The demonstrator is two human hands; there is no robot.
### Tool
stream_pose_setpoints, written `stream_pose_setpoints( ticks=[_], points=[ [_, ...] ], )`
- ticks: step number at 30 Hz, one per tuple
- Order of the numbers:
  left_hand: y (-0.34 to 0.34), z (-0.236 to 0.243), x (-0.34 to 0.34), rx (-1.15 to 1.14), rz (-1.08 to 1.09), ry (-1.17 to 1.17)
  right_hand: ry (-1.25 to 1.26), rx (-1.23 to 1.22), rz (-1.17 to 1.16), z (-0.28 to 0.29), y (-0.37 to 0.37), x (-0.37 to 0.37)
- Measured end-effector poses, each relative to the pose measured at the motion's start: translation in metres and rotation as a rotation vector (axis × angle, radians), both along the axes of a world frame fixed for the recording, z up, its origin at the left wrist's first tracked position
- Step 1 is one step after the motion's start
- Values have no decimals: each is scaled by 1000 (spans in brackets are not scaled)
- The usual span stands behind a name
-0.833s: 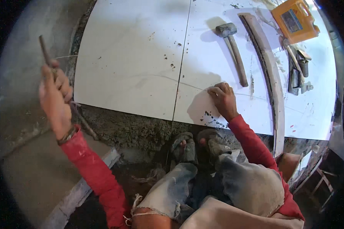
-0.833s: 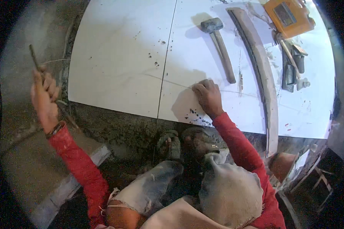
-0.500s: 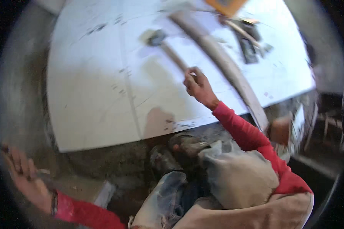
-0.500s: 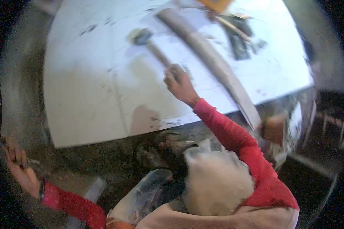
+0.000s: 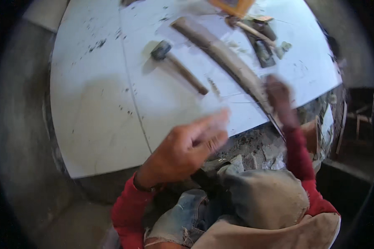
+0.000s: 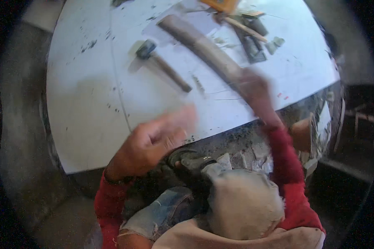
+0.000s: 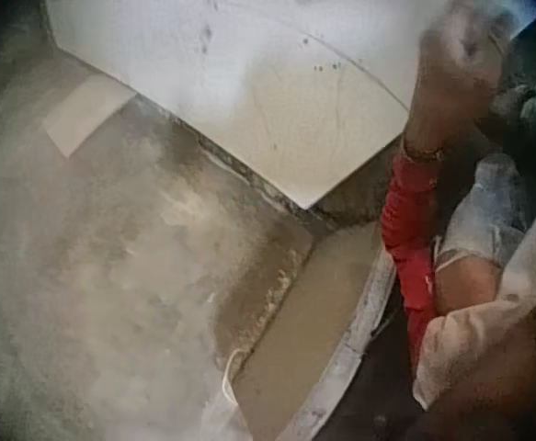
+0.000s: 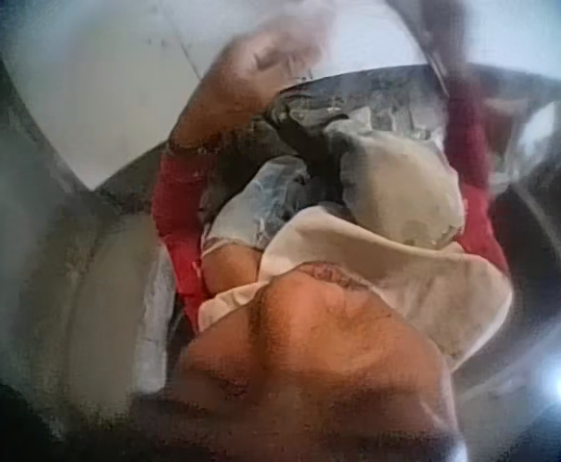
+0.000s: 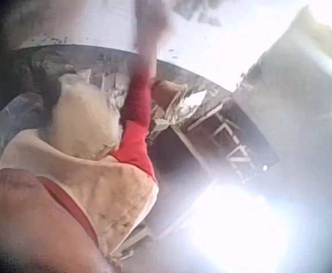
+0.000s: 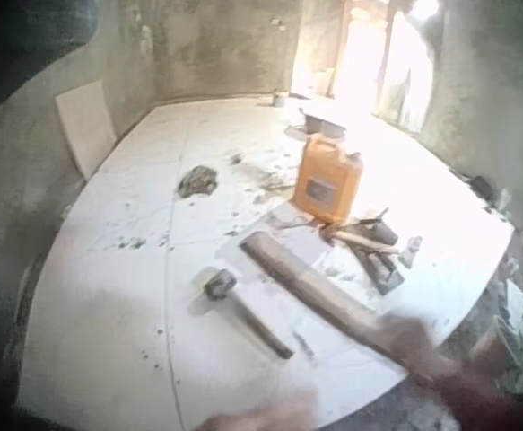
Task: The person positions a large floor tile onto wet mortar by hand, aligns its edges with adjacent tiles, and taps the surface repeatedly with a rubber mallet.
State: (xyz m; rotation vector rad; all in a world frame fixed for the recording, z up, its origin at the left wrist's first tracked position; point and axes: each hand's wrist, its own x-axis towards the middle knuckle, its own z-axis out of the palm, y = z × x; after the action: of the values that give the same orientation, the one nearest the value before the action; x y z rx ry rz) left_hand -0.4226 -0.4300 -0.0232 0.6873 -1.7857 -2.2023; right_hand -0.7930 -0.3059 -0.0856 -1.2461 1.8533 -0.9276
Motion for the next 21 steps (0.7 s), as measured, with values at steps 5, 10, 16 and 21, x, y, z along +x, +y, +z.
stream_pose_setpoints(
  ticks=[5,10,16,21],
  points=[
    [14,-47,69,77,129,-381,680,-461,-443,0,103,-239],
    [33,-114,109,-44,546,-509,552,-217,-404,-35,156,-268],
    [54,-133,89,-41,621,-412,576,236,102,-143,137,-26],
    [51,-130,87,-1,541,-466,699,152,30,-182,140,50]
  ],
)
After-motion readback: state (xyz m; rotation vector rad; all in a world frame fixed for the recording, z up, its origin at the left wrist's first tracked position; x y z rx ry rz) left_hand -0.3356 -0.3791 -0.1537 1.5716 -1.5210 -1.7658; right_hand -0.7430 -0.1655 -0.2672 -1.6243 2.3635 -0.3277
